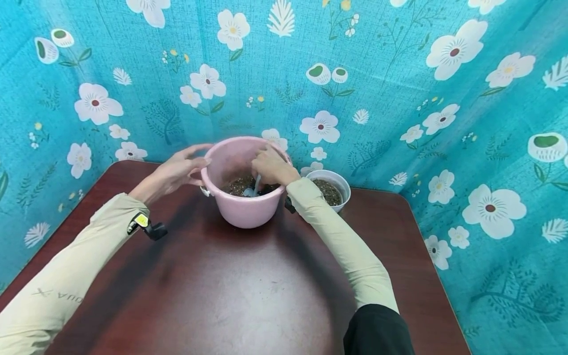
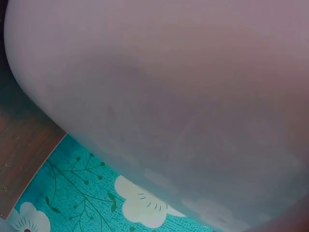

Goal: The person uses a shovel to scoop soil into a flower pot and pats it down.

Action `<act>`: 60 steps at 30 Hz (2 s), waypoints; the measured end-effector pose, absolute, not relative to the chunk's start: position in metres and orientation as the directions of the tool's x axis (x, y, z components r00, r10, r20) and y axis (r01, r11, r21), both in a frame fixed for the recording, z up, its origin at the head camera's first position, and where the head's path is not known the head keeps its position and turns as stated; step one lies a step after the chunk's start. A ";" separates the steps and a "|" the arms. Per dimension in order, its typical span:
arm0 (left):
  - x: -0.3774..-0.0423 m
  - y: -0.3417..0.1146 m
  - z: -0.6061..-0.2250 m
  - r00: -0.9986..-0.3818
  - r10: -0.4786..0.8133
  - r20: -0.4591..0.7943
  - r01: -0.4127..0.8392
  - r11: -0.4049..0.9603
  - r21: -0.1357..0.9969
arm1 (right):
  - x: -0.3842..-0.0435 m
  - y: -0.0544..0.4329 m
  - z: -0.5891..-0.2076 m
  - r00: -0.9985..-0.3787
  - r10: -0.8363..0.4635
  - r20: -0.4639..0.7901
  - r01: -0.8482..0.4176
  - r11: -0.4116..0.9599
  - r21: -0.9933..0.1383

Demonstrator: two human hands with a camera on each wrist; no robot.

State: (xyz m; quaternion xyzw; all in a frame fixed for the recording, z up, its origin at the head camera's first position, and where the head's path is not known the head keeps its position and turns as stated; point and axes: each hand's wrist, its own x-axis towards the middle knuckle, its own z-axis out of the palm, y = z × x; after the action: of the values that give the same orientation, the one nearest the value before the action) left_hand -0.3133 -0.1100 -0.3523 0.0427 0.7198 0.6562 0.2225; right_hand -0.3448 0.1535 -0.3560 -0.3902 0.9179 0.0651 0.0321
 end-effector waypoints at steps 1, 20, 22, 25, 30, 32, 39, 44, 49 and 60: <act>-0.313 -0.109 -0.352 -0.897 0.355 -0.264 -0.230 0.136 0.964 | -0.344 0.154 -0.356 -0.695 -0.711 -0.110 -0.719 0.690 0.084; -0.308 -0.114 -0.352 -0.890 0.370 -0.266 -0.216 0.173 0.961 | -0.337 0.162 -0.344 -0.710 -0.693 -0.126 -0.685 0.721 -0.103; -0.308 -0.113 -0.352 -0.890 0.374 -0.260 -0.208 0.174 0.962 | -0.334 0.165 -0.340 -0.711 -0.693 -0.120 -0.685 0.721 -0.105; -0.309 -0.111 -0.351 -0.895 0.372 -0.247 -0.196 0.171 0.966 | -0.331 0.170 -0.337 -0.703 -0.706 -0.086 -0.698 0.709 -0.106; -0.309 -0.108 -0.350 -0.902 0.357 -0.241 -0.190 0.171 0.967 | -0.330 0.180 -0.337 -0.696 -0.718 0.023 -0.716 0.691 -0.096; -0.310 -0.109 -0.350 -0.905 0.352 -0.239 -0.187 0.176 0.966 | -0.330 0.184 -0.335 -0.693 -0.717 0.074 -0.721 0.686 -0.100; -0.311 -0.108 -0.347 -0.910 0.341 -0.237 -0.182 0.184 0.966 | -0.330 0.201 -0.331 -0.719 -0.668 0.192 -0.693 0.711 -0.120; -0.311 -0.107 -0.347 -0.910 0.346 -0.228 -0.169 0.192 0.967 | -0.327 0.214 -0.336 -0.749 -0.619 0.237 -0.660 0.729 -0.182; -0.310 -0.107 -0.350 -0.910 0.344 -0.232 -0.174 0.193 0.966 | -0.322 0.227 -0.339 -0.765 -0.564 0.312 -0.640 0.723 -0.261; -0.312 -0.104 -0.348 -0.911 0.343 -0.230 -0.173 0.187 0.967 | -0.310 0.260 -0.330 -0.805 -0.474 0.356 -0.579 0.758 -0.301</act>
State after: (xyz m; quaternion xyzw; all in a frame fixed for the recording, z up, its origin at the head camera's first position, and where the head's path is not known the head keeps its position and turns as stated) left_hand -0.3116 -0.1045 -0.3482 0.0570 0.7430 0.6351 0.2032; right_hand -0.3097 0.2604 -0.3296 -0.2835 0.9284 -0.2017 -0.1303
